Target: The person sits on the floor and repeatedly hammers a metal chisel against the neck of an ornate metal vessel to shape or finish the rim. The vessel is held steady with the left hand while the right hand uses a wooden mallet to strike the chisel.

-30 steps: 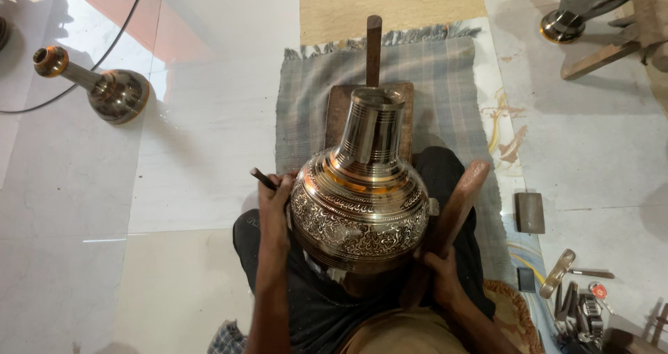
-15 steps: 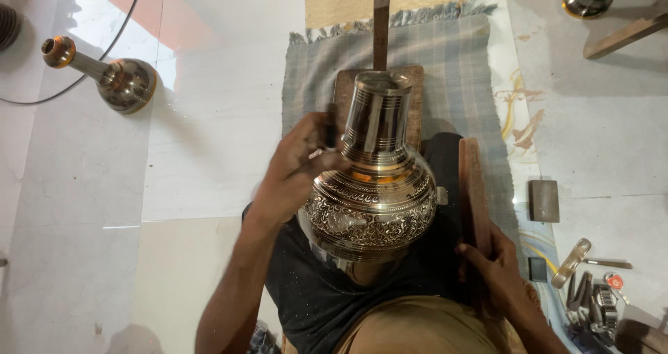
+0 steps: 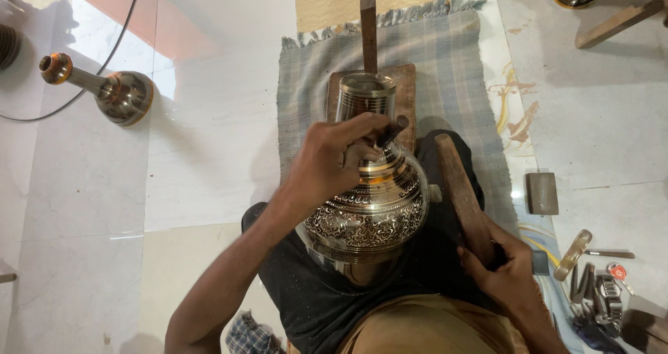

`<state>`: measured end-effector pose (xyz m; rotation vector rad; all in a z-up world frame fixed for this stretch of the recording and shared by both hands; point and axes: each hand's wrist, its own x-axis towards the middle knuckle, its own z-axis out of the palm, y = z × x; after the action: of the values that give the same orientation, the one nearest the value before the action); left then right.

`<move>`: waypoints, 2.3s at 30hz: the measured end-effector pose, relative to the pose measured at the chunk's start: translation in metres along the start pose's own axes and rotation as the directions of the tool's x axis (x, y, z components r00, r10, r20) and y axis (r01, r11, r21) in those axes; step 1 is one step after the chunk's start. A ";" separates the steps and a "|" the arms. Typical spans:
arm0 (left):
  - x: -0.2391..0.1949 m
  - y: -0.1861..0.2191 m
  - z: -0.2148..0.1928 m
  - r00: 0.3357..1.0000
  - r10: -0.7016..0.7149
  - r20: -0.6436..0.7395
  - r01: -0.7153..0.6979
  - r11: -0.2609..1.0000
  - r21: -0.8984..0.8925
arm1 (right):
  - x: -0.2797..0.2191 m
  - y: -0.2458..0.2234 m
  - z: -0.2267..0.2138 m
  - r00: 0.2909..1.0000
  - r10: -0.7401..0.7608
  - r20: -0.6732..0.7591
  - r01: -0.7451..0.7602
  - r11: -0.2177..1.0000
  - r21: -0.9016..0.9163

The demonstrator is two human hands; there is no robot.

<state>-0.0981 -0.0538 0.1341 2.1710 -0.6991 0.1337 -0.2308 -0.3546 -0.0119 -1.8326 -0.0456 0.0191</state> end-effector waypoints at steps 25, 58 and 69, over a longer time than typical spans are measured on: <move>0.010 -0.002 -0.004 0.997 -0.020 0.070 0.011 0.991 0.132 | 0.062 -0.111 -0.053 0.946 -0.321 -0.044 0.299 0.917 -0.265; 0.013 -0.037 0.003 0.976 0.216 0.001 -0.216 0.975 0.048 | 0.065 -0.108 -0.036 0.971 -0.223 -0.089 0.206 0.964 -0.167; 0.009 -0.042 0.003 0.970 0.241 -0.031 -0.240 0.971 0.018 | 0.068 -0.112 -0.034 0.965 -0.224 -0.135 0.214 0.973 -0.089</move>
<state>-0.0691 -0.0387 0.1062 2.0853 -0.9435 0.3016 -0.1637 -0.3560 0.1057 -1.8884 -0.1486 -0.2745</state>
